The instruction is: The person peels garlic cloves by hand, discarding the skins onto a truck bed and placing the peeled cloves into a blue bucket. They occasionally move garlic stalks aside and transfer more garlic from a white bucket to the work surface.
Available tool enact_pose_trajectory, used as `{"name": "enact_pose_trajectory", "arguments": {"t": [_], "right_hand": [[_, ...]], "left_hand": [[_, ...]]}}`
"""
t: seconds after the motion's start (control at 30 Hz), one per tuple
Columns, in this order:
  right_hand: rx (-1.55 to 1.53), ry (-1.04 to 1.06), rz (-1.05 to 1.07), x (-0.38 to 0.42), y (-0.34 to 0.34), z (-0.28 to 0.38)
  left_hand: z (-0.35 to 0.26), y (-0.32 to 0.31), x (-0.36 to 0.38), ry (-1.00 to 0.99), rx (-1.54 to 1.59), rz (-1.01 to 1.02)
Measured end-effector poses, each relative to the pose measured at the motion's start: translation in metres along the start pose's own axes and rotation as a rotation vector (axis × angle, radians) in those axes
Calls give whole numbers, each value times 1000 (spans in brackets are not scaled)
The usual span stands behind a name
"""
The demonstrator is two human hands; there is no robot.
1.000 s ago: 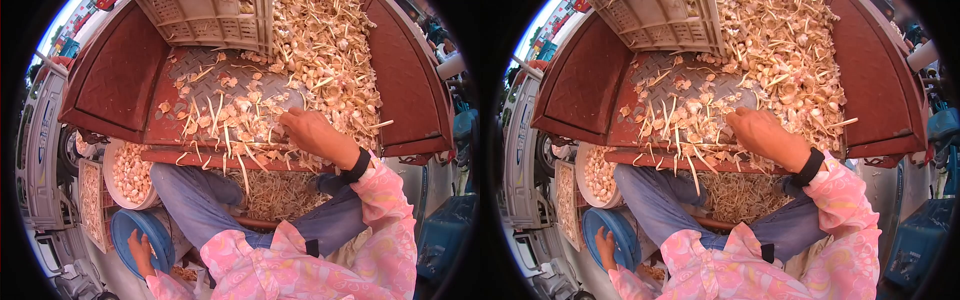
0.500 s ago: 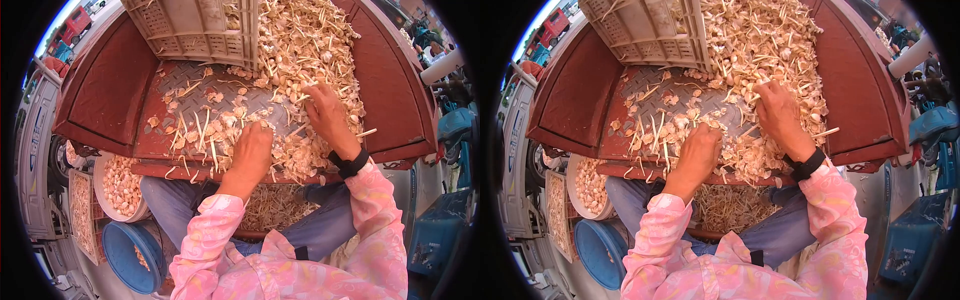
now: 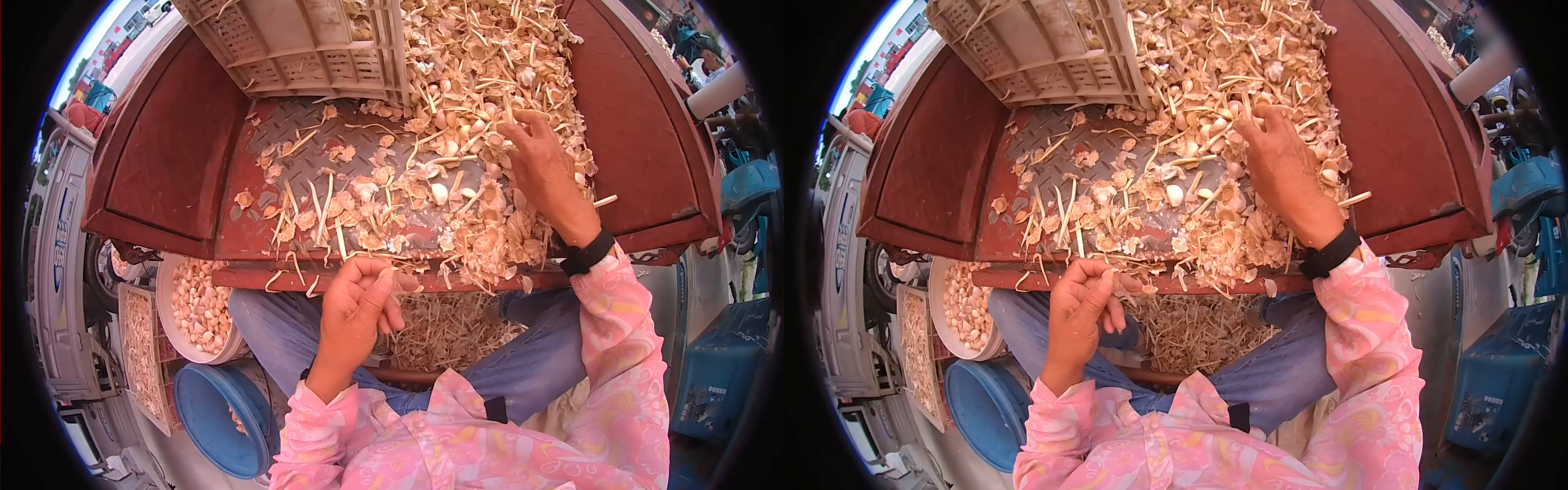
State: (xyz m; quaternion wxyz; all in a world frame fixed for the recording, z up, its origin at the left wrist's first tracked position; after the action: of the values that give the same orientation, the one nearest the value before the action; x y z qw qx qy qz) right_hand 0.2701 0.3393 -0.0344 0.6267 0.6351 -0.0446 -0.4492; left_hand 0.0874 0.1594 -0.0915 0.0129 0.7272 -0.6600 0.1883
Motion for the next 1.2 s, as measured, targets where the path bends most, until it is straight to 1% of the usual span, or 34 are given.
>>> {"name": "enact_pose_trajectory", "arguments": {"t": [0.03, 0.07, 0.17, 0.2, 0.3, 0.4, 0.5, 0.53, 0.6, 0.63, 0.7, 0.73, 0.8, 0.87, 0.93, 0.97, 1.07, 1.1, 1.13, 1.17, 1.2], "right_hand": [[14, 11, -22, -4, 6, 3], [-36, 18, 72, -6, 2, 10], [-132, 182, 321, -2, -25, 44], [1, 167, 358, 5, -38, 44], [26, 146, 375, 8, -45, 41], [-12, 83, 351, 7, -41, 40], [-181, 124, 230, -2, -32, 53], [-159, 165, 296, -2, -40, 58], [-112, 247, 427, 1, -57, 64], [-110, 232, 444, 2, -59, 64], [-106, 213, 477, 2, -64, 66], [-194, 224, 431, 1, -59, 73], [-371, 247, 342, 3, -44, 88], [-478, 273, 288, 5, -33, 104], [-530, 286, 250, 9, -30, 113], [-529, 289, 259, 11, -30, 114], [-544, 317, 306, 13, -20, 117], [-598, 305, 320, 15, -20, 115], [-654, 293, 335, 19, -20, 113], [-713, 280, 353, 22, -21, 112], [-809, 211, 422, 23, -22, 110]], "left_hand": [[-1, 5, 3, 3, 106, 11], [2, 7, 3, 40, 149, 56], [1, 4, 1, 46, 112, -41], [-2, 0, 0, -69, 78, -21], [-9, -2, 2, -292, -314, -136], [-19, -4, 7, -292, -178, -105], [-13, 0, 6, -144, 168, -32], [-12, 0, 5, -125, 219, -44], [-8, 2, 5, -67, 300, -2], [-6, 3, 5, -39, 341, 18], [-1, 2, -1, 23, 283, -31], [2, 0, -5, 55, 253, -56], [14, -4, -20, 85, 309, -34], [20, -13, -32, 142, 351, -26], [26, -23, -42, 133, 397, 72], [28, -28, -46, 128, 420, 128], [36, -26, -47, 122, 459, 139], [34, -26, -46, 120, 477, 150], [32, -25, -43, 152, 549, 93], [31, -25, -41, 155, 552, 91], [30, -23, -39, 159, 555, 87]]}}
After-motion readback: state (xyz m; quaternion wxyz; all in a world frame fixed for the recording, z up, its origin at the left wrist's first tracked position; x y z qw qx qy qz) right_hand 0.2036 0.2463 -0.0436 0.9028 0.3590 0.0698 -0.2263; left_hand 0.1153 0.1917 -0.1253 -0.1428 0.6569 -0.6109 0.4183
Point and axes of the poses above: each hand's wrist, its own x-axis away from the middle knuckle, its own y-axis out of the back of the hand, z = x × y, the point moved 8 cm from there along -x, towards the middle knuckle, and after that the axes turned 7 degrees about y, right-handed, at the moved point
